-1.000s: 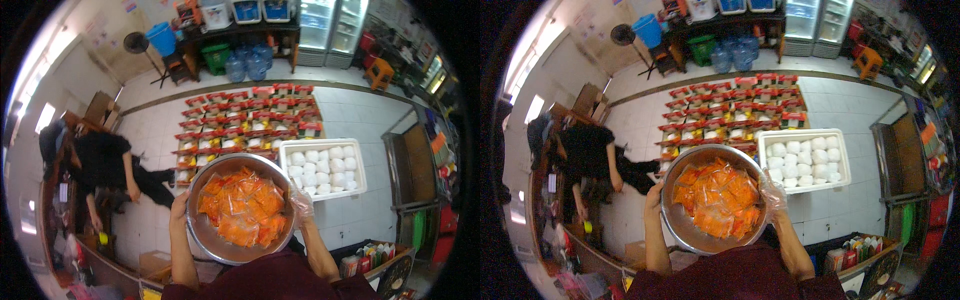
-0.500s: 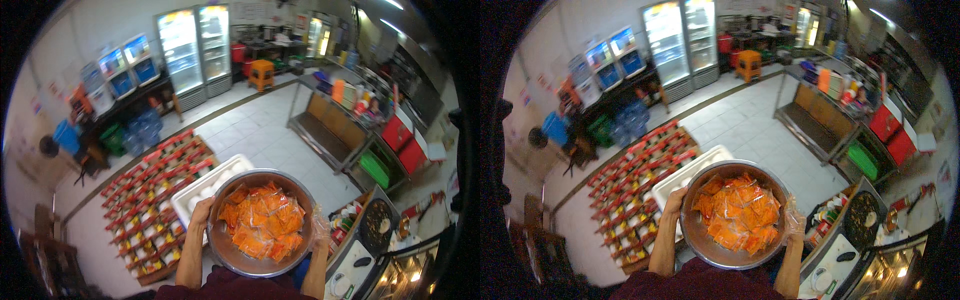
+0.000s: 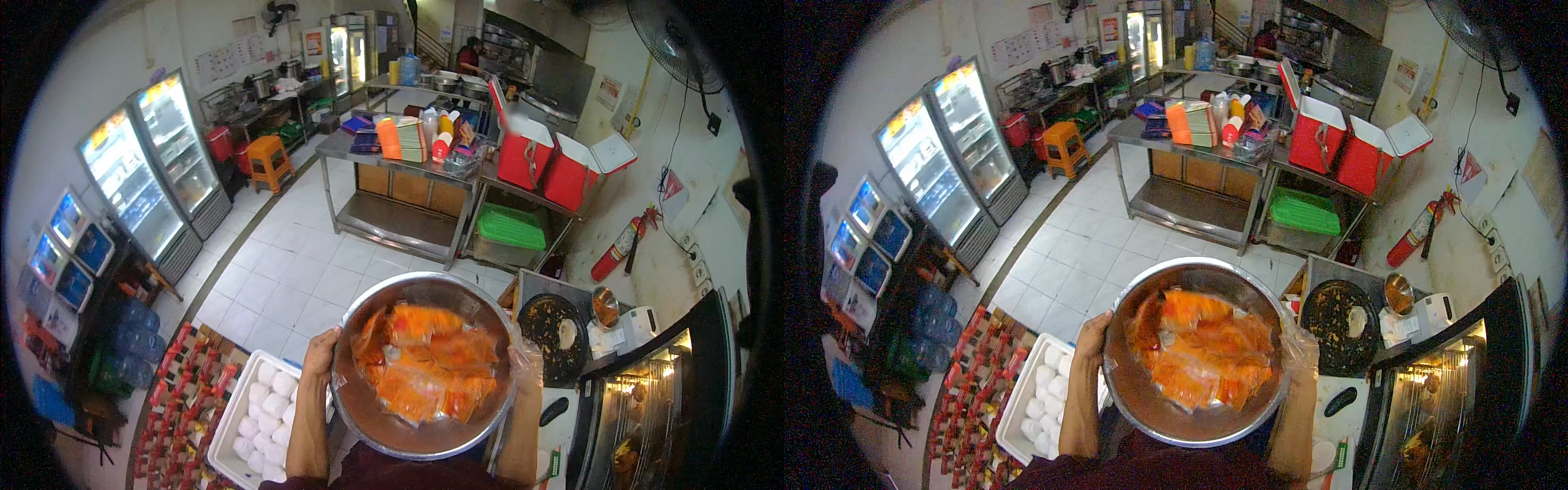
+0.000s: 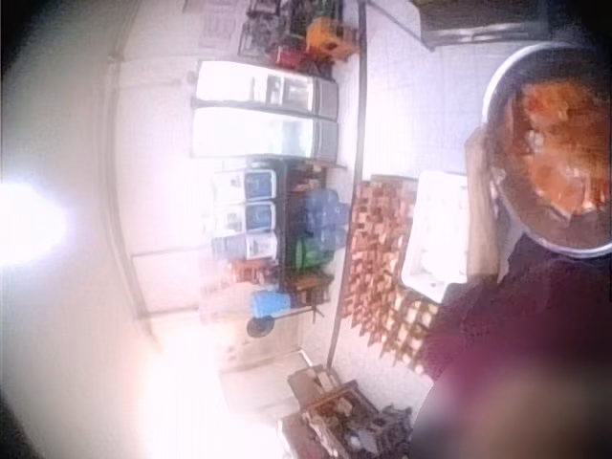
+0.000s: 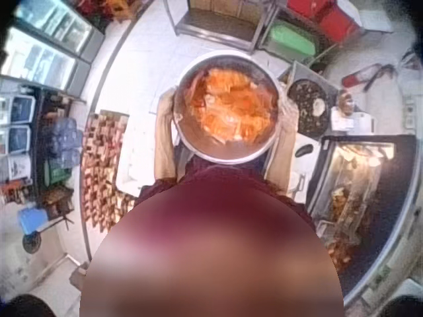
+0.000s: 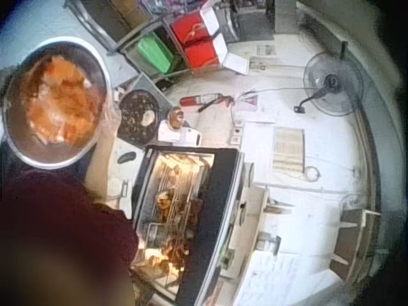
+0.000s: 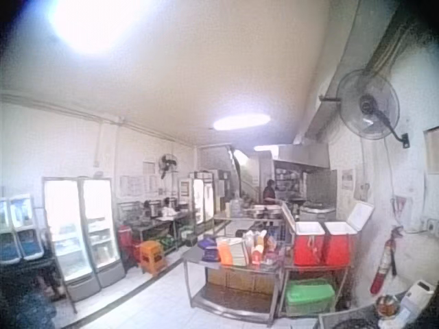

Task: The person places orange-colored food items from a metal bowl into multiple open cardboard meal boxes arranged on a table. They then walk to a beverage machine, place the bowl on top, and return to the kitchen area to stir a yellow mixture in a pan on a stove.

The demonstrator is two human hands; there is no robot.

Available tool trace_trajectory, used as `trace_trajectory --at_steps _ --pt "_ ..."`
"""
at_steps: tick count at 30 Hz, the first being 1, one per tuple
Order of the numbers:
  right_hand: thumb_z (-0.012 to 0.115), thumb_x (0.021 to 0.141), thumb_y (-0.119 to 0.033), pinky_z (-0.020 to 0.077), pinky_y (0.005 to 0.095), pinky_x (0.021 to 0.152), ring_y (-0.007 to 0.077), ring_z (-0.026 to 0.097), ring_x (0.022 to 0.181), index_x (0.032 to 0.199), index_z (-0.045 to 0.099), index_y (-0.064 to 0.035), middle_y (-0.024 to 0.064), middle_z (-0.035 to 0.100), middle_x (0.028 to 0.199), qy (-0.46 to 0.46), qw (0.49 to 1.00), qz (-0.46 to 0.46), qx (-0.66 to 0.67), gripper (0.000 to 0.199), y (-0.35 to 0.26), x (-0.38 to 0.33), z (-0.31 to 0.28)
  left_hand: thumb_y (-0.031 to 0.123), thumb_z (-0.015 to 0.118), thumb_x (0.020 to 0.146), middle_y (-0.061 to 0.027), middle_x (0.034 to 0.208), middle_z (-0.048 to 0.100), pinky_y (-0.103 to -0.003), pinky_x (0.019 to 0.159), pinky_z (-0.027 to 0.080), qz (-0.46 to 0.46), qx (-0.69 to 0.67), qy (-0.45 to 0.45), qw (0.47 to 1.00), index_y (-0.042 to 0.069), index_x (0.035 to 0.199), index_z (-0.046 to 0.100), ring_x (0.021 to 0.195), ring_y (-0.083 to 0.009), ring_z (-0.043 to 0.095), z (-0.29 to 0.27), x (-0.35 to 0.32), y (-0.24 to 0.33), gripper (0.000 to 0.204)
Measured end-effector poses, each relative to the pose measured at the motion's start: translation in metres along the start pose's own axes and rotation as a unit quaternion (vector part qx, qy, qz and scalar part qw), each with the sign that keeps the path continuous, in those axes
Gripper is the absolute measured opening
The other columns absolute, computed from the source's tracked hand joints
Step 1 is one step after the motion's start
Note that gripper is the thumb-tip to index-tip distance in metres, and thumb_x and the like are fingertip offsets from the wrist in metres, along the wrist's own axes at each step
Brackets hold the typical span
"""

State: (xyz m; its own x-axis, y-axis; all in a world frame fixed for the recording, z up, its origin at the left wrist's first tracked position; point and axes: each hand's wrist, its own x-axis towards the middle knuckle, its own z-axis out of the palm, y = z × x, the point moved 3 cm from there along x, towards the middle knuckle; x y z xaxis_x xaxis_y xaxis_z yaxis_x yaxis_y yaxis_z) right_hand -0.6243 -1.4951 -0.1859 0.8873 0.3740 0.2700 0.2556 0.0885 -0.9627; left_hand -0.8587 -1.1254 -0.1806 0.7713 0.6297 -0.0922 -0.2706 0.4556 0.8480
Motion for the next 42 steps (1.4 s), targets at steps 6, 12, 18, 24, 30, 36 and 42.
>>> trace_trajectory --at_steps 6,12,18,24,30,36,42 --pt "0.066 0.086 -0.027 0.0421 0.0367 0.06 0.0196 0.056 0.063 0.088 0.069 0.0009 0.0064 0.061 0.068 0.112 0.971 0.034 -0.211 0.028 -0.02 -0.151 0.019 0.025 0.056 0.096 -0.011 0.092 0.068 -0.032 0.073 0.051 -0.099 0.036 -0.005 0.994 -0.004 0.098 0.067 0.079 -0.0168 0.063 -0.087 -0.065 -0.019 0.031" --pt "0.066 0.086 -0.026 0.0421 0.0328 0.063 0.0159 0.054 0.071 0.1 0.068 0.0003 0.0058 0.058 0.075 0.009 0.953 -0.044 -0.299 0.03 -0.027 -0.074 0.077 0.023 0.057 0.095 -0.0109 0.096 0.068 -0.034 0.074 0.054 -0.088 0.02 0.005 0.996 -0.006 0.104 0.065 0.082 -0.0184 0.064 -0.104 -0.008 0.015 0.031" --pt "0.064 0.087 -0.023 0.0493 0.0333 0.07 0.0191 0.061 0.078 0.104 0.065 0.0007 0.0088 0.064 0.087 0.036 0.985 0.162 0.035 0.029 0.02 -0.019 0.201 0.027 0.058 0.095 -0.0079 0.096 0.07 -0.032 0.078 0.052 -0.068 0.058 0.145 0.985 -0.002 0.101 0.069 0.086 -0.0149 0.063 -0.179 0.027 0.035 0.031" --pt "0.062 0.088 -0.019 0.0511 0.0329 0.071 0.0205 0.063 0.081 0.106 0.064 0.0006 0.0111 0.064 0.09 -0.068 0.946 0.288 0.133 0.027 0.049 0.092 0.38 0.029 0.056 0.096 -0.0107 0.09 0.069 -0.035 0.061 0.056 -0.007 0.021 0.301 0.953 -0.003 0.099 0.069 0.074 -0.0203 0.065 -0.272 0.063 0.062 0.035" --pt "0.06 0.09 -0.021 0.0509 0.0342 0.074 0.0217 0.062 0.083 0.107 0.064 0.0013 0.0116 0.064 0.092 -0.207 0.917 0.318 0.124 0.028 0.114 0.205 0.556 0.028 0.058 0.096 -0.01 0.09 0.069 -0.032 0.065 0.053 0.007 -0.062 0.414 0.908 -0.002 0.097 0.07 0.076 -0.0183 0.065 -0.364 0.133 0.105 0.032" --pt "0.058 0.091 -0.022 0.0508 0.0356 0.076 0.0229 0.061 0.086 0.108 0.063 0.0019 0.012 0.064 0.094 -0.374 0.861 0.331 0.098 0.03 0.126 0.286 0.754 0.026 0.057 0.096 -0.008 0.087 0.069 -0.03 0.067 0.052 0.163 -0.137 0.546 0.81 -0.001 0.1 0.069 0.074 -0.0166 0.063 -0.419 0.143 0.191 0.031" --pt "0.055 0.093 -0.023 0.0506 0.0369 0.079 0.0241 0.061 0.088 0.11 0.063 0.0026 0.0124 0.064 0.096 -0.523 0.785 0.327 0.064 0.031 0.137 0.297 0.948 0.028 0.06 0.094 -0.0077 0.09 0.069 -0.028 0.07 0.049 0.222 -0.171 0.697 0.66 -0.002 0.102 0.07 0.078 -0.0127 0.06 -0.472 0.129 0.2 0.033"
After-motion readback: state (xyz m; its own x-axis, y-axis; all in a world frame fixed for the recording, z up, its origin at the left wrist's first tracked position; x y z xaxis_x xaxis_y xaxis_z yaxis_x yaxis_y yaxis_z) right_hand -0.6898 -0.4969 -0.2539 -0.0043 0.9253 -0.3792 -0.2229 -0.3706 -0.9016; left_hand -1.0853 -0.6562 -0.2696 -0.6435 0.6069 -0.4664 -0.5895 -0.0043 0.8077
